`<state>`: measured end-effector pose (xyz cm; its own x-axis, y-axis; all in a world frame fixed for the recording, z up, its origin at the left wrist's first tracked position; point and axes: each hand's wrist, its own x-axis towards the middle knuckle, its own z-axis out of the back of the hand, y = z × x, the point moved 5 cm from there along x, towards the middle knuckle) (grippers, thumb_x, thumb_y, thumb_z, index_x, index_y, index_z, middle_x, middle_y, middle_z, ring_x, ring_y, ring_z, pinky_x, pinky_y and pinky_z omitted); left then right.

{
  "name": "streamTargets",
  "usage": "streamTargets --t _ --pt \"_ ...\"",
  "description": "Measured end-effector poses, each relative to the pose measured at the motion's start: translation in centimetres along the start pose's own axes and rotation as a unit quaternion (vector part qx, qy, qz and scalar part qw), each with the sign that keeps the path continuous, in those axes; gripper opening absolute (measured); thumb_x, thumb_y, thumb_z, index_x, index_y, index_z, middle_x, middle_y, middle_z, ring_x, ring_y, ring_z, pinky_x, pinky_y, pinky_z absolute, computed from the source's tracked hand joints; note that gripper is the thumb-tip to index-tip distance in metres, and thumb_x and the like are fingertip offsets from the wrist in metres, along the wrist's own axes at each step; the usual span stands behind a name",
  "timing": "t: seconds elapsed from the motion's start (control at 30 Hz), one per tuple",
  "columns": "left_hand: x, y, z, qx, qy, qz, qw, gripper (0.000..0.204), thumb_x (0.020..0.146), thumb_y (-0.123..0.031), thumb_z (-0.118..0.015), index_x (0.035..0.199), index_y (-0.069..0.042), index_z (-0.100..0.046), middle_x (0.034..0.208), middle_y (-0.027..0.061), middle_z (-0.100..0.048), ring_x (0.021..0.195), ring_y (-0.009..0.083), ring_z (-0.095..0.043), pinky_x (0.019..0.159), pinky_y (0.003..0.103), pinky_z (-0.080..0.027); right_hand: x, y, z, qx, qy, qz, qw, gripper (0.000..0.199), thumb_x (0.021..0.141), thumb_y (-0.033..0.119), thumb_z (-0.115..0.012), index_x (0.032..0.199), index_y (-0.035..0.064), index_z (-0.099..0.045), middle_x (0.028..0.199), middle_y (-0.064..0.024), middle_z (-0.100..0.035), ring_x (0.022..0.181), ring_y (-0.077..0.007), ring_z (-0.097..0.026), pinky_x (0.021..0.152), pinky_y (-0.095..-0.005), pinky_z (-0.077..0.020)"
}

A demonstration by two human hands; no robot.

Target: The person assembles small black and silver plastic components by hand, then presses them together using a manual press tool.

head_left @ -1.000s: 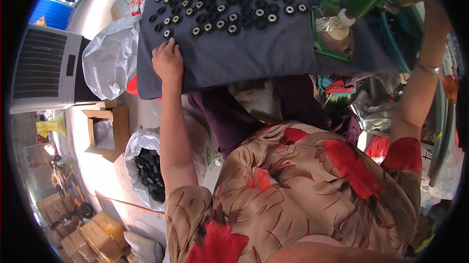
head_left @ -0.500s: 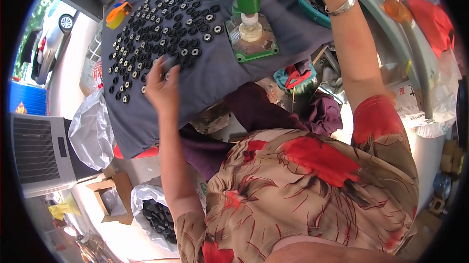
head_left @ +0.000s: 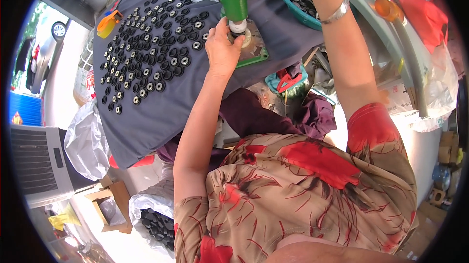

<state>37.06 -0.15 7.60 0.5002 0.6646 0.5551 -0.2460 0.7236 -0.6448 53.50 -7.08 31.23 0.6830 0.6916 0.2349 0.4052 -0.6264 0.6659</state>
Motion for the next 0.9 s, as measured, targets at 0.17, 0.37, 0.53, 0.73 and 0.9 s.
streamTargets --t 0.17,0.37,0.53,0.73,0.9 --pt "0.1 0.6 -0.2 -0.024 -0.004 0.007 1.0 0.066 0.068 -0.011 -0.081 0.127 -0.004 -0.052 0.098 0.0106 -0.068 0.095 0.0316 -0.06 0.082 0.043 -0.049 -5.0 1.0 1.3 -0.168 0.154 0.402 0.887 0.028 0.096 0.026 -0.051 0.079 0.0033 -0.054 0.062 -0.0053 -0.05 0.048 -0.0117 -0.047 0.044 -0.0259 -0.0407" --pt "0.1 0.6 -0.6 -0.041 -0.007 0.008 0.999 0.069 0.068 -0.012 -0.082 0.129 -0.003 -0.05 0.099 0.0113 -0.068 0.096 0.0318 -0.061 0.082 0.043 -0.049 -10.5 -0.1 5.8 -0.185 0.245 0.418 0.855 0.03 0.098 0.027 -0.042 0.089 0.0013 -0.053 0.076 -0.0116 -0.053 0.063 -0.0194 -0.049 0.063 -0.0399 -0.045" --pt "-0.1 1.2 -0.7 -0.036 -0.025 0.028 0.999 0.069 0.069 -0.011 -0.081 0.131 -0.004 -0.051 0.101 0.0159 -0.071 0.093 0.0288 -0.069 0.083 0.037 -0.052 -13.4 -2.1 8.6 -0.178 0.303 0.432 0.831 0.026 0.095 0.021 -0.049 0.091 -0.0039 -0.056 0.081 -0.0183 -0.056 0.069 -0.028 -0.055 0.08 -0.0496 -0.0493" --pt "0.5 0.5 -0.7 -0.069 0.015 -0.007 0.997 0.078 0.068 -0.013 -0.077 0.136 0.0 -0.041 0.101 0.0141 -0.069 0.097 0.0348 -0.062 0.085 0.042 -0.049 -17.6 -5.2 13.4 -0.341 0.268 0.487 0.758 0.03 0.098 0.027 -0.045 0.09 -0.0007 -0.054 0.088 -0.0161 -0.057 0.081 -0.0321 -0.062 0.091 -0.0586 -0.0454" --pt "-0.2 1.0 -0.6 -0.074 0.012 0.014 0.997 0.078 0.071 -0.01 -0.076 0.14 -0.001 -0.04 0.108 0.0165 -0.07 0.1 0.0271 -0.068 0.088 0.034 -0.05 -17.1 -5.0 12.8 -0.382 0.317 0.453 0.741 0.026 0.098 0.022 -0.043 0.089 0.0002 -0.054 0.088 -0.015 -0.057 0.086 -0.0323 -0.063 0.095 -0.0584 -0.0435"
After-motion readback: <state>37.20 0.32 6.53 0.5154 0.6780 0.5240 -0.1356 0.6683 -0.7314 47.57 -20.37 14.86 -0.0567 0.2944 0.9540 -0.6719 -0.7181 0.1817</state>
